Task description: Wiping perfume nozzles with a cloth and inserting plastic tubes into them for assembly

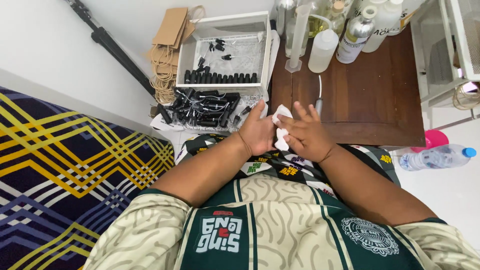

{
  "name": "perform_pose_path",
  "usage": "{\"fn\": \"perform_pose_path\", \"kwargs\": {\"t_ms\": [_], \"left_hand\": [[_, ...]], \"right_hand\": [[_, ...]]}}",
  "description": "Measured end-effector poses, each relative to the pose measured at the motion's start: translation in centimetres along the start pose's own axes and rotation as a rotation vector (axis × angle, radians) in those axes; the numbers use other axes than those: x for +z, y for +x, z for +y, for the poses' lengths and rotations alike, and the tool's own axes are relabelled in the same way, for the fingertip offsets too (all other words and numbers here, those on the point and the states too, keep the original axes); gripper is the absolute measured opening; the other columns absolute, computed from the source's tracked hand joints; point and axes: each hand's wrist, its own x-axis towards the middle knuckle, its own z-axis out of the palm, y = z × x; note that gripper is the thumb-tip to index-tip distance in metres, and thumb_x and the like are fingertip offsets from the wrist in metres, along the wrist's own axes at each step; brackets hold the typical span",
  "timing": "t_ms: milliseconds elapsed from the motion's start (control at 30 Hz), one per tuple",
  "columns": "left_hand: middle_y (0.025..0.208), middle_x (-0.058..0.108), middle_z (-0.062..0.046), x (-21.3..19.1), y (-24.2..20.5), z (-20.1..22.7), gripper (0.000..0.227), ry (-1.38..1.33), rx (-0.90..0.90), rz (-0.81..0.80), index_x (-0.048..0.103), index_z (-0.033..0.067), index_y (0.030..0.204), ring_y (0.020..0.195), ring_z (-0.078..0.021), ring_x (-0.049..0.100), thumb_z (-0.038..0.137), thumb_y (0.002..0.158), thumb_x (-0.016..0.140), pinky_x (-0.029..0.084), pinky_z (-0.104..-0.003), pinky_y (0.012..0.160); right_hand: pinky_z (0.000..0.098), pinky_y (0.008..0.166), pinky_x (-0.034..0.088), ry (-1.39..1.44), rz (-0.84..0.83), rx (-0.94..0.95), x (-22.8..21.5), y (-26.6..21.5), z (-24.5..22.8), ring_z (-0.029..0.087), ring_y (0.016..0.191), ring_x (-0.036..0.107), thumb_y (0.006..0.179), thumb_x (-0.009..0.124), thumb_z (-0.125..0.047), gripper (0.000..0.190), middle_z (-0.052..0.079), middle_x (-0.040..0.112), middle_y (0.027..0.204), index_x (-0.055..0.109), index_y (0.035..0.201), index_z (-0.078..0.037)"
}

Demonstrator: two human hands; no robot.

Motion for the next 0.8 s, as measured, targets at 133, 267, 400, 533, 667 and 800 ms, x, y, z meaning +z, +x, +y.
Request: {"fn": "perform_pose_path", "kwargs": {"t_ms": [133, 267, 400, 533, 667, 800], "left_hand": [[0.080, 0.067, -0.005, 0.4, 0.2, 1.0, 0.073, -0.005, 0.035, 0.003, 0.068, 0.0102, 0.103, 0.070, -0.0250, 0.067, 0.078, 0.091, 0.044, 0.059, -0.045, 0.062], [0.078, 0.068, -0.017, -1.5, 1.4, 1.4, 0.075, 0.028, 0.026, -0.008, 0.065, 0.0039, 0.103, 0.066, -0.0363, 0.068, 0.075, 0.095, 0.042, 0.060, -0.055, 0.062], [0.095, 0.070, -0.005, -3.5, 2.0, 1.0, 0.071, -0.026, -0.050, -0.022, 0.066, 0.0080, 0.111, 0.080, -0.0254, 0.070, 0.075, 0.090, 0.050, 0.061, -0.041, 0.073], [0.093, 0.069, -0.007, -0.4, -0.3, 1.4, 0.072, -0.082, -0.008, -0.056, 0.064, 0.0030, 0.119, 0.076, -0.0254, 0.068, 0.068, 0.097, 0.044, 0.061, -0.042, 0.071], [0.091, 0.067, -0.009, -6.4, 3.1, 1.0, 0.077, -0.107, 0.022, -0.153, 0.064, 0.0053, 0.121, 0.083, -0.0319, 0.068, 0.074, 0.093, 0.046, 0.058, -0.054, 0.075], [0.105, 0.066, -0.003, -1.3, -1.3, 2.1, 0.074, -0.166, 0.023, -0.241, 0.059, 0.0070, 0.123, 0.087, -0.0228, 0.067, 0.072, 0.090, 0.050, 0.057, -0.044, 0.080]], "right_hand": [[0.0530, 0.125, 0.004, 0.052, -0.008, -0.115, -0.1, 0.7, -1.6, 0.028, 0.159, 0.021, 0.097, 0.053, -0.055, 0.043, -0.012, 0.060, 0.147, 0.069, 0.131, -0.033], [0.0590, 0.124, 0.004, 0.072, 0.016, -0.029, 0.0, 0.8, -0.9, 0.031, 0.160, 0.016, 0.100, 0.052, -0.051, 0.038, -0.009, 0.065, 0.140, 0.076, 0.120, -0.032], [0.0554, 0.123, 0.006, -0.040, 0.027, 0.026, 0.2, 0.9, 0.4, 0.031, 0.159, 0.022, 0.105, 0.048, -0.043, 0.043, -0.007, 0.062, 0.147, 0.066, 0.140, -0.027], [0.0557, 0.125, 0.008, -0.002, 0.035, -0.120, 0.3, 2.0, -2.5, 0.030, 0.155, 0.029, 0.098, 0.056, -0.049, 0.040, -0.010, 0.062, 0.145, 0.070, 0.130, -0.030], [0.0636, 0.123, 0.010, -0.106, 0.016, -0.109, 0.0, 2.4, -1.2, 0.032, 0.158, 0.023, 0.100, 0.053, -0.049, 0.037, -0.006, 0.060, 0.149, 0.076, 0.119, -0.027], [0.0629, 0.121, 0.008, -0.014, 0.021, -0.011, 0.4, 2.5, -1.6, 0.032, 0.159, 0.013, 0.106, 0.044, -0.045, 0.048, -0.004, 0.052, 0.156, 0.062, 0.144, -0.024]]}}
